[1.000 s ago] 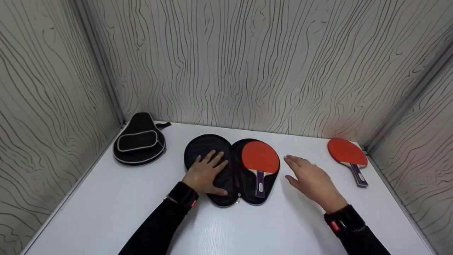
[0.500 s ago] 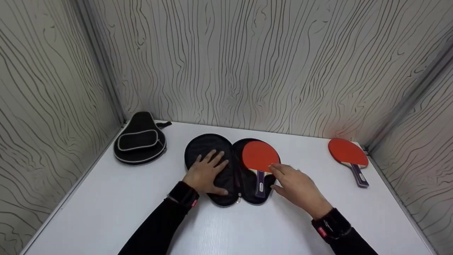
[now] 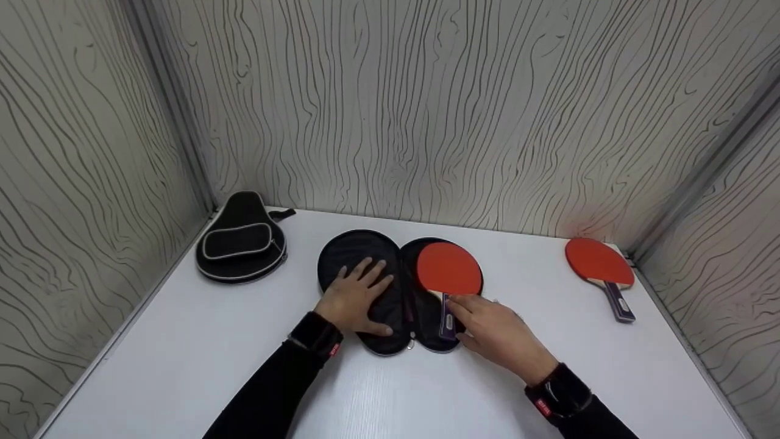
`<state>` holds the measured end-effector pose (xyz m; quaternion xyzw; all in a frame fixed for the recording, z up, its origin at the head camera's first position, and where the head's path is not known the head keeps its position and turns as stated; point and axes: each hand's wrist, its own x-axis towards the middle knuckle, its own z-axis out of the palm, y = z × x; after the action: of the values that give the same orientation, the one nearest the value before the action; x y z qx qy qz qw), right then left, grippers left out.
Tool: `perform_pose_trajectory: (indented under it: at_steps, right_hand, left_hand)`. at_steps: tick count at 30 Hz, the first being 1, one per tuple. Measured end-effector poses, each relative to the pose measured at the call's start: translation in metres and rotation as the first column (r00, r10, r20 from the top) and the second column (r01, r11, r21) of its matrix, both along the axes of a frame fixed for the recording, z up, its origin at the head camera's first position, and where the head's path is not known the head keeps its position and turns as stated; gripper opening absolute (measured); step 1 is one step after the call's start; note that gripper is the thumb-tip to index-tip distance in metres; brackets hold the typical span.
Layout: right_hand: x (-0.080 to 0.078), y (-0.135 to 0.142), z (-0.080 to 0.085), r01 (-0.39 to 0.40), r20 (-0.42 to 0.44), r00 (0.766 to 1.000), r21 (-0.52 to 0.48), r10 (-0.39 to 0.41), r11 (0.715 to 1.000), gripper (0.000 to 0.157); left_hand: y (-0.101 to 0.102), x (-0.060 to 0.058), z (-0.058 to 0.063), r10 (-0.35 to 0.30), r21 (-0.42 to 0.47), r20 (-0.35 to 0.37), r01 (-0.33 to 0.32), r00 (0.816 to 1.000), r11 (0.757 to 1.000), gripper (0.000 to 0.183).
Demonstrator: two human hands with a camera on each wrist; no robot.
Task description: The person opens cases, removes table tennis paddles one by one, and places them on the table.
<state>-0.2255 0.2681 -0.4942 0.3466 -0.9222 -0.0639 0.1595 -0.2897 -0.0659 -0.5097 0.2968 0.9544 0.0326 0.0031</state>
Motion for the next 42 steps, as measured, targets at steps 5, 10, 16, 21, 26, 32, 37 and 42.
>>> perform_pose_trajectory:
  at_steps: [5,10,16,21,26,32,37,42]
  right_hand:
    - [0.002,-0.004,0.000,-0.019,0.049,0.999,0.026,0.018,0.999,0.067]
    - [0.003,-0.008,-0.002,-0.048,0.085,0.995,0.040,0.045,0.998,0.056]
    - [0.003,-0.007,-0.006,-0.100,0.075,0.993,0.074,0.094,0.992,0.048]
    - [0.000,-0.007,-0.007,-0.131,0.083,0.989,0.056,0.126,0.990,0.047]
    - [-0.003,-0.007,-0.005,-0.166,0.080,0.984,0.049,0.162,0.985,0.042]
    - [-0.006,-0.007,-0.004,-0.203,0.046,0.979,0.058,0.201,0.977,0.041]
    - [-0.008,-0.008,-0.002,-0.216,0.039,0.976,0.053,0.214,0.975,0.039]
    - [-0.008,-0.008,-0.001,-0.228,0.034,0.973,0.047,0.227,0.972,0.039]
  left_hand:
    - [0.000,0.000,0.000,0.000,-0.016,-0.009,-0.001,1.000,1.000,0.115]
    - [0.000,0.000,0.000,0.000,-0.020,-0.023,-0.001,1.000,1.000,0.115]
    - [0.001,0.000,0.000,0.003,-0.032,-0.029,-0.003,1.000,0.999,0.115]
    - [0.000,0.001,-0.001,0.003,-0.035,-0.046,-0.005,0.999,0.999,0.115]
    - [0.000,0.000,0.000,0.004,-0.040,-0.053,-0.006,0.999,0.999,0.115]
    - [0.000,0.000,0.001,0.001,-0.042,-0.037,-0.003,0.999,0.999,0.115]
    - [-0.001,0.000,0.002,-0.005,-0.029,-0.024,0.005,1.000,1.000,0.115]
    - [-0.001,0.000,0.002,-0.010,-0.015,-0.019,0.009,1.000,1.000,0.115]
